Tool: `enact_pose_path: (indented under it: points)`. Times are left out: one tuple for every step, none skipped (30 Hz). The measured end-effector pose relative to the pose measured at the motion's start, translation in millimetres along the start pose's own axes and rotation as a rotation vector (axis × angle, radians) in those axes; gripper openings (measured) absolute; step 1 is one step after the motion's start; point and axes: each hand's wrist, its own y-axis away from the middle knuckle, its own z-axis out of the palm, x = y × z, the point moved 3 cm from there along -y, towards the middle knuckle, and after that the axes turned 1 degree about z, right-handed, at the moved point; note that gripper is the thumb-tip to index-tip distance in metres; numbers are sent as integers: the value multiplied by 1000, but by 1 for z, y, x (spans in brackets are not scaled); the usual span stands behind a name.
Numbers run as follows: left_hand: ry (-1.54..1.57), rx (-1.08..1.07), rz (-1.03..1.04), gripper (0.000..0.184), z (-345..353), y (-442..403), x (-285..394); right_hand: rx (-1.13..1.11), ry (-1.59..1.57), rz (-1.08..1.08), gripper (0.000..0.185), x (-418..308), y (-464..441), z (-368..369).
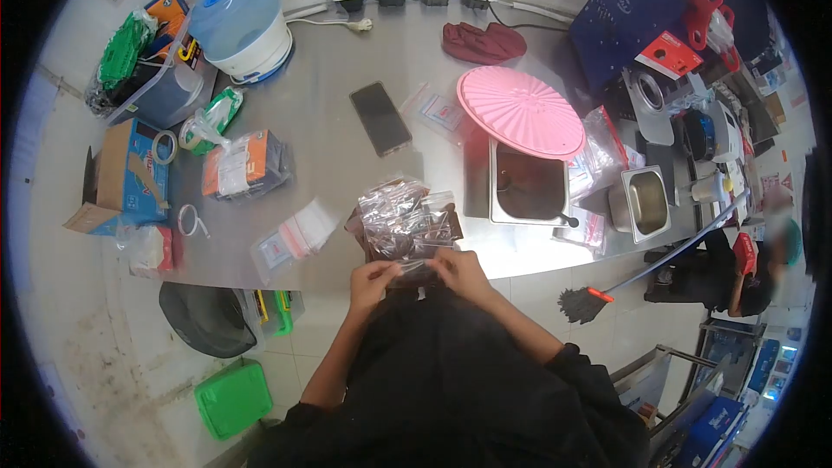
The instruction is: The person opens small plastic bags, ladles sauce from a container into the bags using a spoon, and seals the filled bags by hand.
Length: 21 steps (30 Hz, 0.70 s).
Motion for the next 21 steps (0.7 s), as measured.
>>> enact_pose_path:
  points:
    - [5,1,-3,18,4,-4,-2,104,75,5,20,9,0,4]
    - [-33,72,49,16,7,-10,-1,207,150,6,24,18,1,7]
    - [-74,145,104,14,7,-14,2,202,151,3,24,12,1,6]
    - [-74,150,102,14,6,-17,3,261,210,-133,34,1,2,5]
    - [-149,201,155,13,4,-18,6,321,268,-267,47,-9,4,6]
    - [-224,252,210,12,2,-19,7,316,266,-270,47,-12,3,13]
    - [-223,260,210,12,2,-20,5,222,428,-266,56,-14,-2,25]
    - [-195,283,223,11,0,-22,2,126,588,-264,67,-13,-6,35]
    - [-168,308,234,12,-3,-23,-2,155,589,-249,69,2,-15,44]
    - [-172,321,232,12,-4,-25,-5,149,583,-259,69,3,-21,47]
    - [-161,337,280,13,-4,-28,-5,164,661,-241,70,5,-28,49]
    - [-150,353,325,14,-4,-28,-1,178,739,-221,70,4,-35,50]
    - [-142,381,313,15,-6,-29,2,218,739,-260,71,3,-42,50]
    - [-144,391,309,15,-8,-32,6,210,734,-267,71,3,-49,49]
    - [-153,390,306,16,-10,-36,9,211,728,-296,71,3,-56,47]
    - [-161,388,303,17,-12,-40,13,212,722,-324,71,1,-63,45]
    - [-162,395,299,17,-15,-44,17,225,707,-337,72,-1,-70,41]
    - [-150,376,345,18,-16,-48,22,220,704,-340,72,0,-75,40]
    - [-136,356,392,19,-17,-49,27,231,710,-356,72,0,-79,37]
    - [-134,360,392,19,-21,-49,31,244,717,-373,72,0,-80,35]
    - [-201,449,353,21,-30,-48,33,227,720,-362,72,-2,-80,34]
